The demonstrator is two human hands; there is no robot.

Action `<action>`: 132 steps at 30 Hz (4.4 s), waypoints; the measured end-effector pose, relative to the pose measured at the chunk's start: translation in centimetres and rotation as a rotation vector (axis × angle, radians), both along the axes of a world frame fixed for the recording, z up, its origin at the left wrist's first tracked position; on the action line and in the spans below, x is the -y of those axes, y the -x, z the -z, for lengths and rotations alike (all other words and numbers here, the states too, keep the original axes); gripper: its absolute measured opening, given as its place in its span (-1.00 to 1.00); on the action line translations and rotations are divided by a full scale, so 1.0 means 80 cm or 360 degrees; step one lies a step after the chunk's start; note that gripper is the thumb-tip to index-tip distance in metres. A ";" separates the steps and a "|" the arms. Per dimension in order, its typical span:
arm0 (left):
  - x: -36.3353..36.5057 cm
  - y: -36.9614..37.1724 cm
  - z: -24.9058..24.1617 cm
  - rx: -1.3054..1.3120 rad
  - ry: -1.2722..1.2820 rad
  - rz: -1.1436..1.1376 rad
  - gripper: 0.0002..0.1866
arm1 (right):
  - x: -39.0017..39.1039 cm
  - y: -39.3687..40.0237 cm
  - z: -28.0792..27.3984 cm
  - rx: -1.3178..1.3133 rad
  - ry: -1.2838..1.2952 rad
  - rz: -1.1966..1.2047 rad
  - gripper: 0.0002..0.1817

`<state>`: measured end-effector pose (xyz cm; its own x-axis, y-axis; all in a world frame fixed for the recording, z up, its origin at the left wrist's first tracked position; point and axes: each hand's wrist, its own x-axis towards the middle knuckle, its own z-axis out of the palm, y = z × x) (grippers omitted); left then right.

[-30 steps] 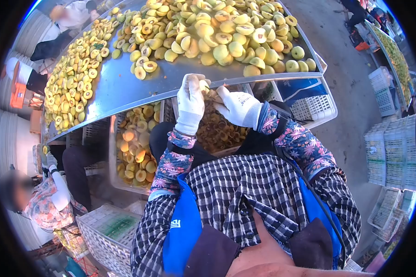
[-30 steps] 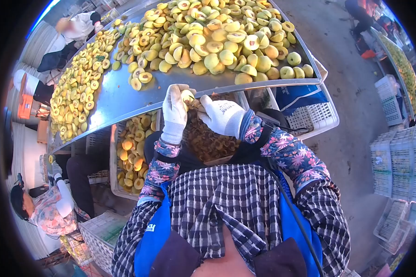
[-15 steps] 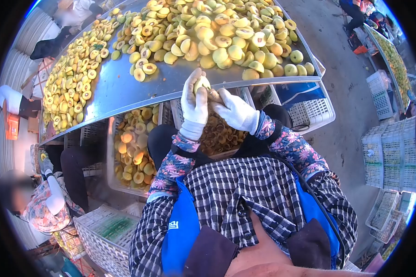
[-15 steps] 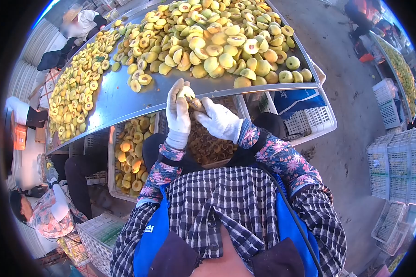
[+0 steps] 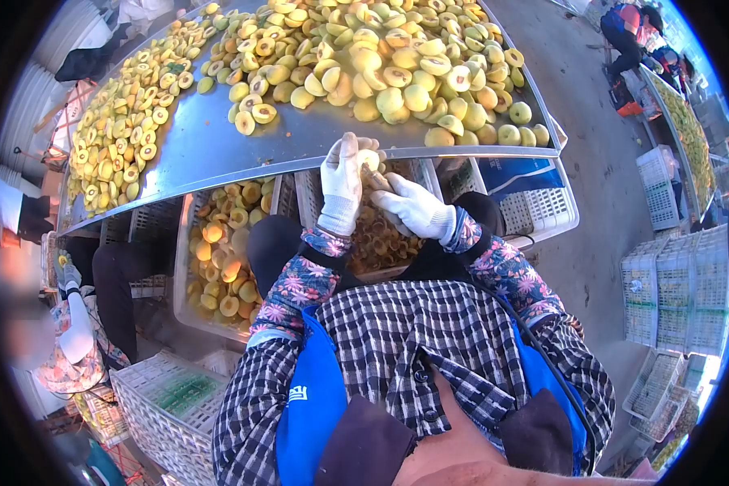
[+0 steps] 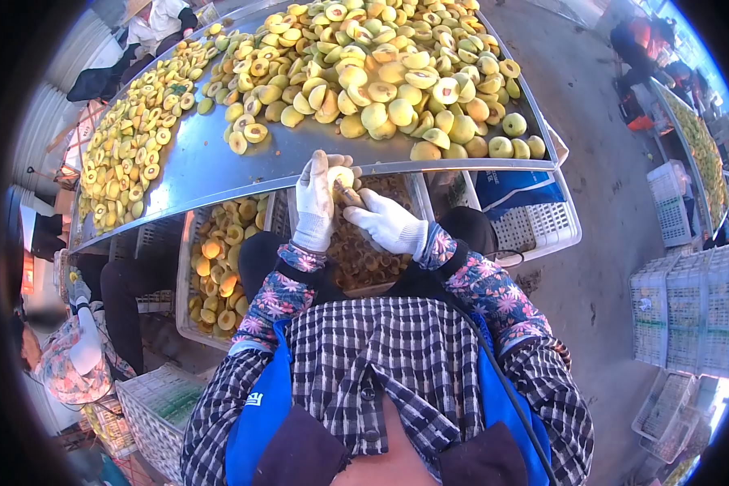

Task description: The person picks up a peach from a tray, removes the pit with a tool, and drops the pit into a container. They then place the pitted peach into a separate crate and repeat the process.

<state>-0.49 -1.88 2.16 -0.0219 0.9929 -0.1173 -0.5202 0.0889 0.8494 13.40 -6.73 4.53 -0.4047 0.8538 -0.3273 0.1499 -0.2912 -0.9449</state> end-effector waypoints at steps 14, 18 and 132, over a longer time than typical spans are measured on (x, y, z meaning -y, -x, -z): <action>0.007 0.016 -0.022 0.0228 0.0482 0.0330 -0.57 | 0.017 -0.002 0.008 -0.0359 0.0286 -0.0120 -0.76; 0.005 0.027 -0.026 -0.0187 0.0308 0.0641 -0.56 | 0.009 -0.016 0.006 -0.0285 0.0315 -0.0368 -0.71; -0.009 0.058 -0.066 0.0860 -0.0192 -0.0017 -0.65 | 0.000 0.017 -0.057 0.0494 -0.1579 0.0140 -0.65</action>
